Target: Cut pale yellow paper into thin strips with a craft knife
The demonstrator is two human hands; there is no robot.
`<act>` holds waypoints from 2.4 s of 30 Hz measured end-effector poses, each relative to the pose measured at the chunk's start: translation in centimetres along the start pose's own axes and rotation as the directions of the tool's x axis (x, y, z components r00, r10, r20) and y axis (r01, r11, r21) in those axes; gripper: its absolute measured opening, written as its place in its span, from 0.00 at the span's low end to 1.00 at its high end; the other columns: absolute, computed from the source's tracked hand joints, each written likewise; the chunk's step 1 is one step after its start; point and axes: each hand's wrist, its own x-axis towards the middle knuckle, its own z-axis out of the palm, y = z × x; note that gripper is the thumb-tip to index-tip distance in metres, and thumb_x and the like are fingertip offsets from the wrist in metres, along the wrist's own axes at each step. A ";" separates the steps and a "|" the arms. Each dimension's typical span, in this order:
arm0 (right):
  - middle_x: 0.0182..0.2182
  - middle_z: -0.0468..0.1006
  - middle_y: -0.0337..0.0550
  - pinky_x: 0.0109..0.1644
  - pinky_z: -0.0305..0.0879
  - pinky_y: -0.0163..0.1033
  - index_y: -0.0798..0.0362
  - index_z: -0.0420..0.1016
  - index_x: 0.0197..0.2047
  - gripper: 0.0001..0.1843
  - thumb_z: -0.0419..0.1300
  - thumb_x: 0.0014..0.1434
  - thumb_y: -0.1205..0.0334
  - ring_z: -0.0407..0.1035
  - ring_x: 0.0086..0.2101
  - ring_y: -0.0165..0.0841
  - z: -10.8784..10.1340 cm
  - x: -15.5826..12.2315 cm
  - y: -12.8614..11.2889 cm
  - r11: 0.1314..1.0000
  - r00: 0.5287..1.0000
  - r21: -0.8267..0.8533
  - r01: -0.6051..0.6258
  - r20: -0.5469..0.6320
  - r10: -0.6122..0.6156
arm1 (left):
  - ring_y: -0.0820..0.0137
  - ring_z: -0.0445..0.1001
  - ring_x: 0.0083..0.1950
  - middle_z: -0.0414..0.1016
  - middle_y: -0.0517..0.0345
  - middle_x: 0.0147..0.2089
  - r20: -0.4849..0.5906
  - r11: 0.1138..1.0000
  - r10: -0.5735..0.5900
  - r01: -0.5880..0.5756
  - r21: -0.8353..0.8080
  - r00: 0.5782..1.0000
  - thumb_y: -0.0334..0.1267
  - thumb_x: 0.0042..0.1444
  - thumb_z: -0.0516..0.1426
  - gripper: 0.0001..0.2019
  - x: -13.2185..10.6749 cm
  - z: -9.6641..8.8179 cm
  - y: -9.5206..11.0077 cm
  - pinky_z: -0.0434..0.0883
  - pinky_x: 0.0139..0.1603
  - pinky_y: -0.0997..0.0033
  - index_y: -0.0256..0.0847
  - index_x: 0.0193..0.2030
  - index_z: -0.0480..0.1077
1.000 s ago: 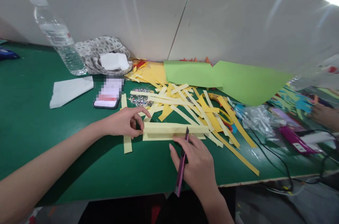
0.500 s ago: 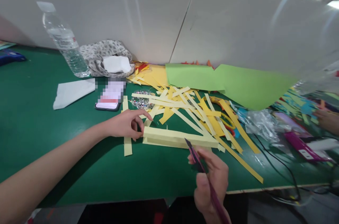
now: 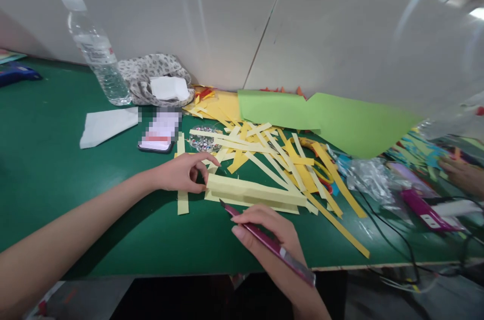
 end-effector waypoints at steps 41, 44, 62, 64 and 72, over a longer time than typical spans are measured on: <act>0.29 0.84 0.43 0.36 0.73 0.37 0.50 0.82 0.28 0.03 0.66 0.49 0.61 0.78 0.31 0.37 2.4 2.6 1.7 0.930 0.934 0.142 -0.340 -0.063 0.351 | 0.80 0.64 0.22 0.79 0.62 0.33 0.052 0.997 0.055 -0.052 -0.048 0.997 0.29 0.45 0.60 0.28 0.2 -0.4 -0.9 0.63 0.24 0.81 0.44 0.55 0.64; 0.27 0.83 0.43 0.33 0.73 0.36 0.51 0.81 0.27 0.04 0.66 0.49 0.61 0.78 0.29 0.37 2.4 2.6 2.0 0.928 0.930 0.135 -0.347 -0.080 0.359 | 0.80 0.65 0.22 0.79 0.61 0.32 0.052 0.999 0.051 -0.050 -0.012 0.997 0.29 0.44 0.60 0.28 0.2 -0.4 -0.6 0.64 0.25 0.80 0.43 0.55 0.65; 0.24 0.82 0.43 0.30 0.72 0.37 0.51 0.81 0.25 0.05 0.68 0.46 0.58 0.77 0.27 0.37 -2.9 0.4 3.6 0.911 0.892 0.066 -0.408 -0.185 0.413 | 0.79 0.67 0.23 0.79 0.62 0.33 0.060 0.998 0.048 -0.050 0.034 0.997 0.32 0.47 0.60 0.29 0.1 -0.6 -0.8 0.64 0.26 0.79 0.46 0.58 0.64; 0.23 0.82 0.42 0.29 0.72 0.36 0.51 0.81 0.25 0.05 0.68 0.45 0.59 0.76 0.26 0.36 -3.4 0.1 3.7 0.921 0.900 0.061 -0.385 -0.197 0.389 | 0.78 0.67 0.23 0.79 0.63 0.33 0.068 0.998 0.046 -0.048 0.034 0.997 0.33 0.47 0.60 0.29 0.1 -0.6 -0.9 0.64 0.26 0.79 0.46 0.59 0.63; 0.25 0.83 0.43 0.30 0.74 0.38 0.51 0.82 0.27 0.03 0.67 0.48 0.61 0.77 0.27 0.37 -0.2 0.3 2.2 0.942 0.928 0.089 -0.323 -0.164 0.334 | 0.79 0.67 0.22 0.79 0.63 0.32 0.062 0.999 0.030 -0.032 0.038 0.998 0.33 0.47 0.60 0.29 0.1 -0.5 -0.8 0.64 0.25 0.80 0.46 0.58 0.63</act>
